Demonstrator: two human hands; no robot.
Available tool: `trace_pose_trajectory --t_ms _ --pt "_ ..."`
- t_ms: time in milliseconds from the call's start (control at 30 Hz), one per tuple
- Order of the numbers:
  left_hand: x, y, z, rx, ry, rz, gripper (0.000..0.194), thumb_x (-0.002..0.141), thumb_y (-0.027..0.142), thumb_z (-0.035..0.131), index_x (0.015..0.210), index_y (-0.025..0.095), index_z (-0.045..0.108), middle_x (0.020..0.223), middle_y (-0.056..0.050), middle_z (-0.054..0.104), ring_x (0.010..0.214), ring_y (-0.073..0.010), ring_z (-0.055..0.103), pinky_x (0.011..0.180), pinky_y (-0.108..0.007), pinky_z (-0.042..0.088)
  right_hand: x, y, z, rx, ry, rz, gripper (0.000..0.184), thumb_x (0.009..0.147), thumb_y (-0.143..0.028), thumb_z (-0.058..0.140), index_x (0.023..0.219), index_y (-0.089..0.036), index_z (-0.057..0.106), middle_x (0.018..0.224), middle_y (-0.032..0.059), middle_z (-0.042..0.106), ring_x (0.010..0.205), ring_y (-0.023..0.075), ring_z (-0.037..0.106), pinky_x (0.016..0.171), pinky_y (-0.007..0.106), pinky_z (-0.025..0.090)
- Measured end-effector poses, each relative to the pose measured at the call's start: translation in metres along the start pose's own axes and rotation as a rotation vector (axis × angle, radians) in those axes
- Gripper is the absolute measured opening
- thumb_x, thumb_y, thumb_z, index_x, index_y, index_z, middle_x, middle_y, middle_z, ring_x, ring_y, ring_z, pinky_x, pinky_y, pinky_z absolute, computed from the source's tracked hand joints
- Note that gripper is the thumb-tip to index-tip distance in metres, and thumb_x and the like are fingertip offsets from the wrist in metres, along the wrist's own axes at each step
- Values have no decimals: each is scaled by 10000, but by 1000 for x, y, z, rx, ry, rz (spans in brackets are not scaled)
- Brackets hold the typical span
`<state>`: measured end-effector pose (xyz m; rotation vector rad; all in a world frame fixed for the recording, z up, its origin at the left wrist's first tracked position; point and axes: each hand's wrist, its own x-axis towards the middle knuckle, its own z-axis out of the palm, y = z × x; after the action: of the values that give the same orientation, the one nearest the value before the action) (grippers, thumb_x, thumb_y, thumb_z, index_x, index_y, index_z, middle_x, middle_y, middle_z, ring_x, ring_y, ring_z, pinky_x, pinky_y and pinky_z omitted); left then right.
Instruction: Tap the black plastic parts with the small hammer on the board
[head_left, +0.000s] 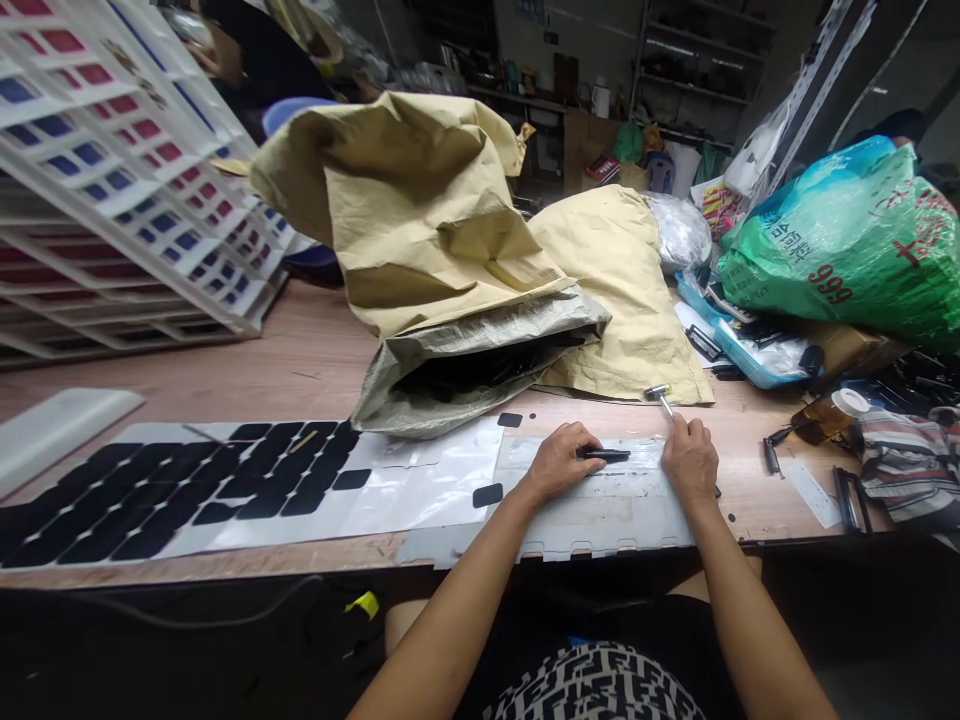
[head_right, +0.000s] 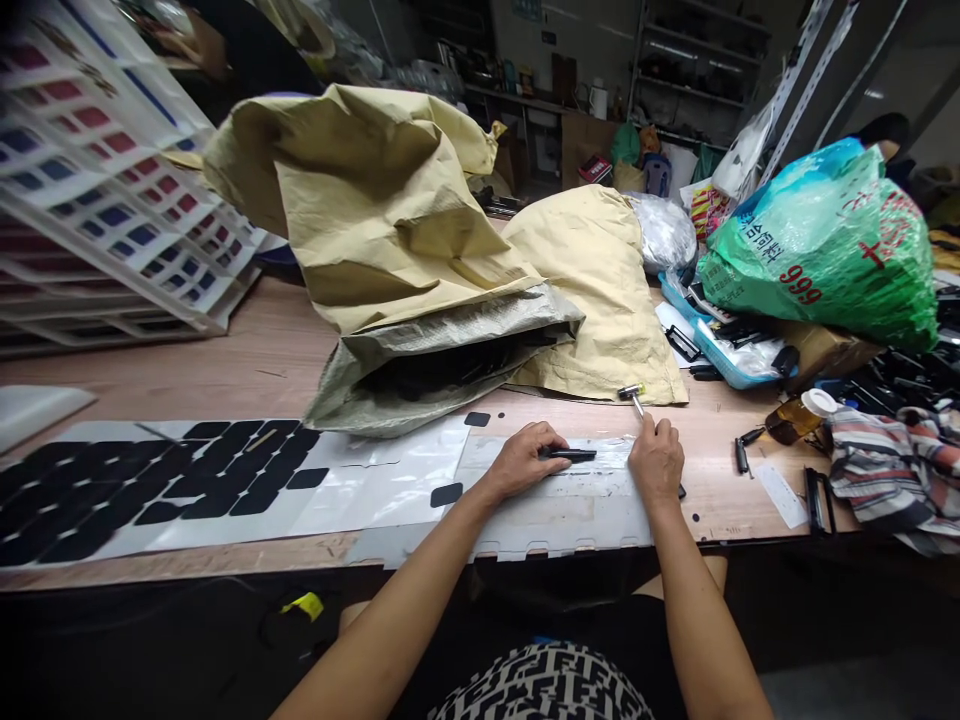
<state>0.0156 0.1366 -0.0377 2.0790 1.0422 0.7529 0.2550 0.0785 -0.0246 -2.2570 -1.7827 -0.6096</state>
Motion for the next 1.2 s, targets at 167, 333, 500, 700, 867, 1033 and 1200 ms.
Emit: trace_pose_trajectory --t_ms 167,333,500,700,867,1033,1200 --pt "0 1 -1 -16 7 -4 129 753 257 757 876 225 737 845 -15 636 875 -201 555 753 -325 436 0 -1 -1 3 -4 3 374 931 -176 476 1289 -176 586 955 81 544 869 213 473 706 295 354" --pt "0 0 0 -14 6 1 124 767 275 737 881 227 734 856 -20 641 874 -202 552 763 -331 440 1 -1 -2 6 -14 6 376 926 -173 477 1288 -179 581 959 81 539 876 213 469 705 295 354" --pt "-1 0 0 0 8 13 119 771 270 733 882 228 730 849 -18 631 867 -200 549 756 -328 438 1 -1 -3 10 -14 3 383 927 -178 464 1294 -176 573 957 85 537 878 215 464 694 299 344" --pt "-1 2 -2 -6 1 4 129 763 254 737 888 223 734 852 -18 632 877 -200 553 752 -321 436 0 -1 -1 10 -15 1 388 925 -181 464 1295 -180 577 950 83 528 861 210 453 681 296 336" --pt "-2 4 -4 -11 -15 -11 146 756 245 740 900 222 739 854 -19 631 882 -203 547 747 -321 434 0 0 0 2 -5 0 400 918 -181 472 1302 -193 584 951 78 526 858 210 450 679 294 334" --pt "-1 5 -4 -10 -12 -9 142 755 233 736 897 225 738 854 -17 631 879 -203 547 754 -325 436 0 -1 -2 5 0 -1 397 916 -181 484 1298 -193 591 940 79 526 857 210 449 689 296 336" --pt "-1 5 -4 -20 -4 -9 135 752 229 743 887 228 736 850 -16 630 879 -203 553 748 -320 435 0 -1 -2 4 -5 3 400 926 -186 475 1311 -196 584 947 78 528 865 213 451 696 297 342"
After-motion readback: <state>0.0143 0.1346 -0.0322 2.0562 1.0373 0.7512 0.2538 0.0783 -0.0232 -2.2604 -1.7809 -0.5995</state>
